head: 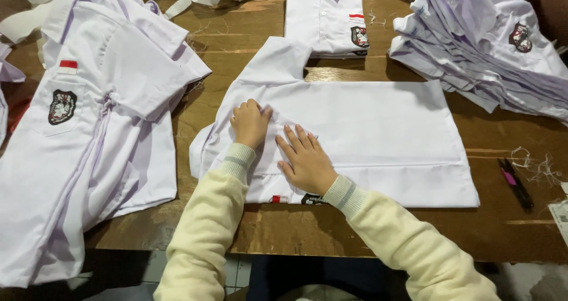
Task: Folding a white uniform shirt neatly on a wooden work surface in a factory.
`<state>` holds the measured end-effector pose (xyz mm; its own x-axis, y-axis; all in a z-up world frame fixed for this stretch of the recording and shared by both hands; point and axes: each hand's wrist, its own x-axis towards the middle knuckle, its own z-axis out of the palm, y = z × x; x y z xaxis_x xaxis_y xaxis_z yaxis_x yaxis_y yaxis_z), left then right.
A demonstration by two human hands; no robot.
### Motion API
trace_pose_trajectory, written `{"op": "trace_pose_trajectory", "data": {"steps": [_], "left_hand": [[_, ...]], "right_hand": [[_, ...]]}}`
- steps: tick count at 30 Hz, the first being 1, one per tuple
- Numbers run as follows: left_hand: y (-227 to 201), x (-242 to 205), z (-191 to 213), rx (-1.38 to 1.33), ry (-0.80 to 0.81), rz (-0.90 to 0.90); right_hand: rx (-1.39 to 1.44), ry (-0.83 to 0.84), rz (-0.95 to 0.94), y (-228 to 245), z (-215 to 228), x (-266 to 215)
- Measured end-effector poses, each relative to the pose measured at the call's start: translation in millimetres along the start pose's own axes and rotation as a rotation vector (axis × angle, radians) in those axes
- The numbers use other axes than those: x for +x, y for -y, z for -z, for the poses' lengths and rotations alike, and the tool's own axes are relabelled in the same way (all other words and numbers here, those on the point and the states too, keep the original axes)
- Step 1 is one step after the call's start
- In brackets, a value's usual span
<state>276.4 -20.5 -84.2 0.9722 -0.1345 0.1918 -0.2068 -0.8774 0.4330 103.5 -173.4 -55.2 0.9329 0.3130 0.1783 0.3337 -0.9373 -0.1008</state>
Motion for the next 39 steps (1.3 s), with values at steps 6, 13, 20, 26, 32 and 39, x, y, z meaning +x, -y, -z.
{"op": "trace_pose_trajectory", "data": {"steps": [6, 13, 20, 26, 32, 39], "left_hand": [[-28.8, -23.2, 36.9, -0.364, 0.034, 0.103], [-30.3, -29.1, 37.1, -0.368, -0.089, 0.062], [-21.1, -56.4, 33.4, -0.163, -0.418, -0.290], [-21.6, -179.3, 73.7, 0.127, -0.095, -0.485], [-3.7, -192.4, 80.3, 0.173, 0.153, -0.441], [2.4, -189.5, 75.5, 0.207, 0.129, -0.454]], "right_hand": [[0.018, 0.000, 0.010, -2.5, -4.2, 0.4], [0.025, -0.010, 0.021, -3.5, -6.1, 0.7], [0.282, 0.007, -0.027, -5.2, 14.2, -6.8], [0.260, 0.088, 0.016, 30.2, 51.0, -74.1], [0.128, 0.190, 0.005, -11.2, 44.2, -117.0], [0.024, 0.271, -0.394, -107.2, 82.9, -196.8]]}}
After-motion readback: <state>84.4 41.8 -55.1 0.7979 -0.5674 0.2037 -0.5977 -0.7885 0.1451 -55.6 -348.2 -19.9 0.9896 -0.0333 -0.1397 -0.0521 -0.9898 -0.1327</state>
